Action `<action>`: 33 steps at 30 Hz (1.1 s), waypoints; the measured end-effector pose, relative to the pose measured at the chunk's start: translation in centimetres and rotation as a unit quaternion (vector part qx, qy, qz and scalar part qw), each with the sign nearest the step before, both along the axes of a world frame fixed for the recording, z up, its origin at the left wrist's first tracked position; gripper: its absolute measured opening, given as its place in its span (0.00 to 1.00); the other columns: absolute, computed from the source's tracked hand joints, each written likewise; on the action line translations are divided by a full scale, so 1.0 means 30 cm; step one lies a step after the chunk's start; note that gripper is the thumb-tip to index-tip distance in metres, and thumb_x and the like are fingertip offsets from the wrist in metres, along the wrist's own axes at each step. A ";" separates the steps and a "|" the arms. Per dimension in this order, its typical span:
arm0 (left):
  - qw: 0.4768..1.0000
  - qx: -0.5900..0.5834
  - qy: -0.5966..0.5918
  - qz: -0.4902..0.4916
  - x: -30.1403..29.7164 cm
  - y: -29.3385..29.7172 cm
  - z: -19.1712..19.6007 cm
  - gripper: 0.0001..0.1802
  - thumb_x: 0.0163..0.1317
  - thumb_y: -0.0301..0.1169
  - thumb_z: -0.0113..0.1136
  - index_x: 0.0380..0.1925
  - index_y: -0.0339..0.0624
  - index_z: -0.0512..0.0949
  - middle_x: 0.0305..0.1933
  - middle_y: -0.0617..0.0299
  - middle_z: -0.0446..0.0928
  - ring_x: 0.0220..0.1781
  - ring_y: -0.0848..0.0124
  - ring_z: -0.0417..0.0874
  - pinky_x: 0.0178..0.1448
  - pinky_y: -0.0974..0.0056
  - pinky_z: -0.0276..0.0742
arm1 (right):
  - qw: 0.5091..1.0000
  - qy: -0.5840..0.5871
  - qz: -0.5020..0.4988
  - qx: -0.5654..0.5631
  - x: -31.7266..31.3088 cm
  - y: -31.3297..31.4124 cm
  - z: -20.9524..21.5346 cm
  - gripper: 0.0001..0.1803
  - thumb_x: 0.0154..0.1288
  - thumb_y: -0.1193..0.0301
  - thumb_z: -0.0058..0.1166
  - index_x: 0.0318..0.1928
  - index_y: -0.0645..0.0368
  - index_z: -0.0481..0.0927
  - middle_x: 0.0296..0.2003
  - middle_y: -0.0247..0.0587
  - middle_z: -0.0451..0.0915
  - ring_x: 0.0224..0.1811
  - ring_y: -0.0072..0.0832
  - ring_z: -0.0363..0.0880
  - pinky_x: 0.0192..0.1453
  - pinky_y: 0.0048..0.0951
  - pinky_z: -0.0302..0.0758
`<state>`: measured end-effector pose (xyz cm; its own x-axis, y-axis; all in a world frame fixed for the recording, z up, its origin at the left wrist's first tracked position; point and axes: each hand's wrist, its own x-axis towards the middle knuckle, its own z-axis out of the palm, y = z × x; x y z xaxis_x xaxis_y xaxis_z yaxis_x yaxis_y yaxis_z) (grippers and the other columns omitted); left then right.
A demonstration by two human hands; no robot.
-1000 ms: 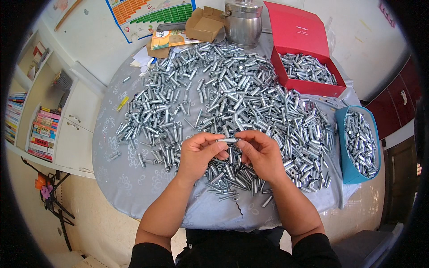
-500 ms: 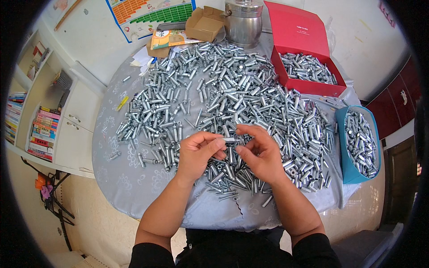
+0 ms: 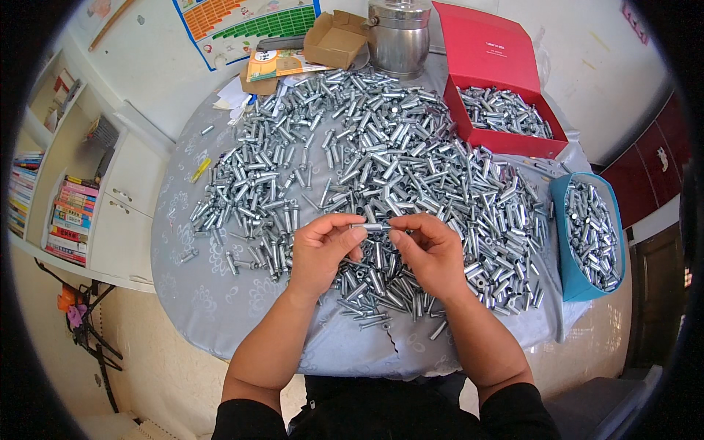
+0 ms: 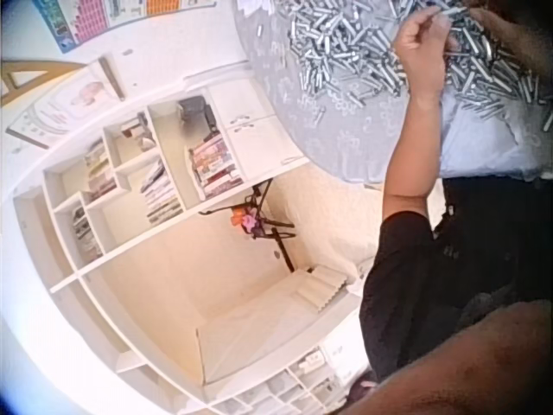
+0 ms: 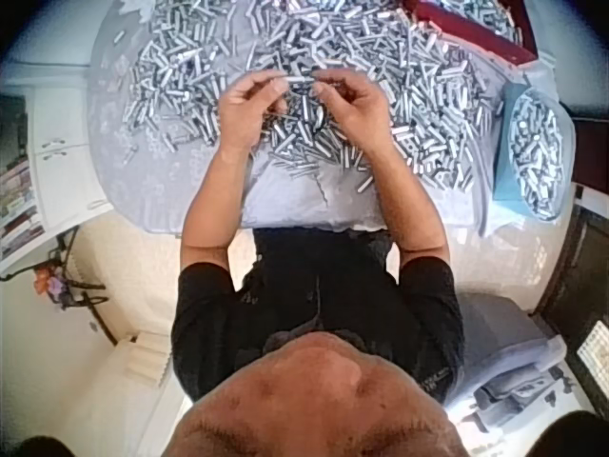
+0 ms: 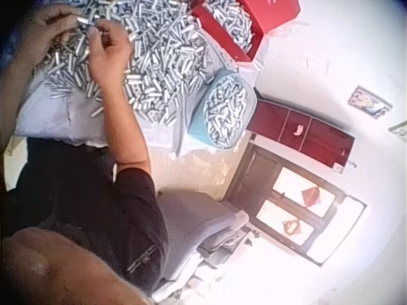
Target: The person sits at a table covered with a large pile of small silver metal parts. They repeatedly pick up two separate pieces, a cylindrical tube and a smaller component, and fit them together by hand. The assembled units are placed back onto the table among the loose parts.
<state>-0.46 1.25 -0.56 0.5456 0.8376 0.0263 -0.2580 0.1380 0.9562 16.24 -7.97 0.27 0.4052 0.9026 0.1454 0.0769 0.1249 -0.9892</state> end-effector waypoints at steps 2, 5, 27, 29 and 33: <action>1.000 0.007 -0.002 -0.010 0.004 -0.002 0.000 0.11 0.60 0.22 0.62 0.43 0.34 0.80 0.30 0.61 0.81 0.25 0.78 0.79 0.30 0.74 0.75 | 1.000 0.000 -0.002 -0.004 0.002 -0.001 -0.004 0.08 0.59 0.79 0.61 0.40 0.61 0.82 0.29 0.30 0.76 0.25 0.13 0.69 0.27 0.17 0.67; 0.999 0.017 -0.003 -0.028 0.008 -0.003 0.003 0.11 0.60 0.21 0.62 0.44 0.34 0.80 0.29 0.62 0.81 0.25 0.79 0.79 0.30 0.76 0.75 | 1.000 0.006 0.006 -0.023 0.008 -0.002 -0.016 0.08 0.59 0.79 0.61 0.41 0.61 0.83 0.29 0.31 0.77 0.25 0.13 0.69 0.28 0.16 0.67; 0.998 0.013 -0.008 0.062 -0.007 0.016 0.008 0.07 0.63 0.22 0.57 0.40 0.34 0.78 0.33 0.54 0.83 0.22 0.75 0.78 0.27 0.71 0.76 | 0.993 0.113 -0.019 0.010 0.005 -0.001 0.010 0.06 0.69 0.74 0.53 0.44 0.63 0.75 0.29 0.31 0.79 0.22 0.14 0.73 0.25 0.16 0.69; 0.996 0.021 -0.029 0.086 -0.015 0.027 0.011 0.06 0.63 0.22 0.56 0.39 0.34 0.78 0.33 0.55 0.82 0.22 0.75 0.78 0.27 0.71 0.76 | 0.991 0.122 -0.044 0.034 0.012 0.003 0.008 0.06 0.68 0.75 0.52 0.44 0.63 0.75 0.30 0.31 0.78 0.22 0.12 0.71 0.24 0.15 0.68; 0.997 0.031 -0.030 0.057 -0.017 0.032 0.013 0.05 0.62 0.22 0.57 0.38 0.35 0.78 0.33 0.56 0.82 0.22 0.75 0.77 0.27 0.71 0.75 | 0.993 0.108 -0.040 0.017 0.011 0.002 0.016 0.10 0.66 0.74 0.57 0.47 0.61 0.77 0.27 0.27 0.76 0.22 0.10 0.68 0.24 0.14 0.64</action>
<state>-0.96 2.22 -0.19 0.4436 0.8894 0.1108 -0.3264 0.0452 0.9441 16.56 -7.90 0.76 0.5002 0.8624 0.0777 -0.1258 0.1612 -0.9789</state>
